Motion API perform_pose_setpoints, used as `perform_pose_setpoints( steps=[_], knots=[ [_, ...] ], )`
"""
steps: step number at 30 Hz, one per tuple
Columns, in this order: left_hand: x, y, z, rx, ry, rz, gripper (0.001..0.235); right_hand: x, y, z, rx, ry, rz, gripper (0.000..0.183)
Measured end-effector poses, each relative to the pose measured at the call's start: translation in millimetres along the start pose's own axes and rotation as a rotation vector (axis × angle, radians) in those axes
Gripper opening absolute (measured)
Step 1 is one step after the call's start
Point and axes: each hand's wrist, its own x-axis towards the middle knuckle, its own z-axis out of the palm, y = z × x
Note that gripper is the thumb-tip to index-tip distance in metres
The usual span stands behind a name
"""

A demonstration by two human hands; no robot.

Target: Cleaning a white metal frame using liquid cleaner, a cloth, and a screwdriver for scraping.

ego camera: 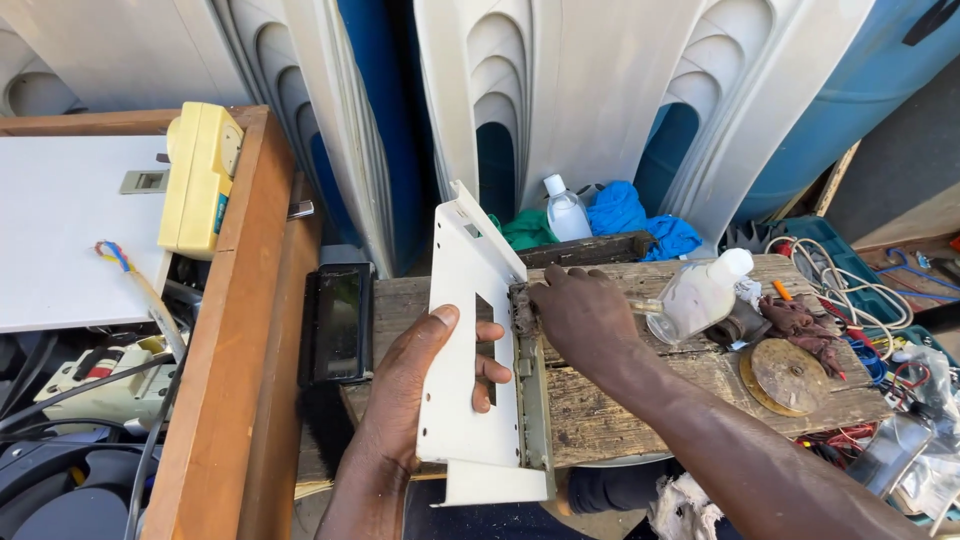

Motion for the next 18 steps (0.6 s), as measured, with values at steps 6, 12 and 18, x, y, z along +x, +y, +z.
perform_pose_setpoints(
  steps=[6, 12, 18],
  knots=[
    [-10.7, 2.3, -3.9, -0.064, 0.043, -0.016, 0.056, -33.7, -0.7, -55.7, 0.103, -0.4, -0.044, 0.045],
    [-15.2, 5.8, 4.5, -0.023, 0.079, 0.03, 0.05, -8.6, -11.2, -29.7, 0.006, -0.116, 0.003, 0.026],
    [-9.3, -1.8, -4.7, -0.071, 0.003, 0.071, 0.06, -5.3, 24.2, -17.1, 0.209, -0.266, -0.082, 0.048]
  ],
)
